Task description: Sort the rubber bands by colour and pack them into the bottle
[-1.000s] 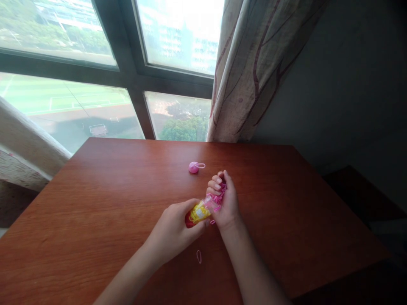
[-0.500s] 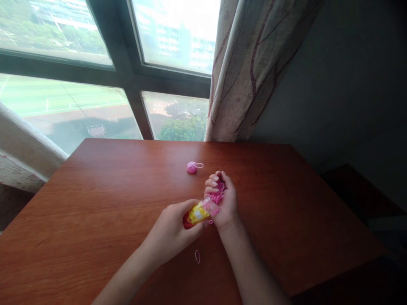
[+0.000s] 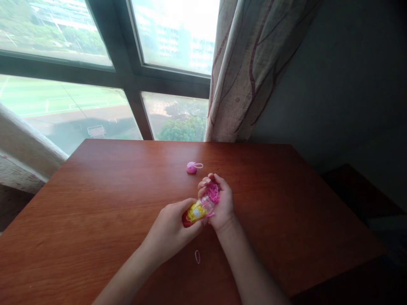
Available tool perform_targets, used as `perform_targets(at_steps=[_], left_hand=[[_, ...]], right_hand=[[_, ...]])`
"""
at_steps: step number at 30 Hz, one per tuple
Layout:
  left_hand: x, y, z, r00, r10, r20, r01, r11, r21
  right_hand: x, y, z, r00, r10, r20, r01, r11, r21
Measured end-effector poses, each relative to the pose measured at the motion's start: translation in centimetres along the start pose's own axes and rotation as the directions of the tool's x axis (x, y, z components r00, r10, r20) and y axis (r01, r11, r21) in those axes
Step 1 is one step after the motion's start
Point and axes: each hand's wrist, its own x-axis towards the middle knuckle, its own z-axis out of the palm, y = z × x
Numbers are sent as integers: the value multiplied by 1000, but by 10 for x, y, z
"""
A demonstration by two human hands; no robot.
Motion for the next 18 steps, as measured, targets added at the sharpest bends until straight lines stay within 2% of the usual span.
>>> perform_targets(at_steps=[5,8,11,18], left_hand=[[1,-1,0,1000,-6,-9,6,1000,14],[1,-1,1,1000,-2,-29,3,999,48],[1,-2,3,995,8,-94,4,992,125],[0,-4,8,968,52,-245,6,973,230]], right_hand=[[2,1,2,992,43,-118,-34,996,83],[2,4,3,983,3,-181,14,996,88],[3,8,3,972,-50,-230,70,994,83],[5,16,-3,978,-88,-190,99,994,48]])
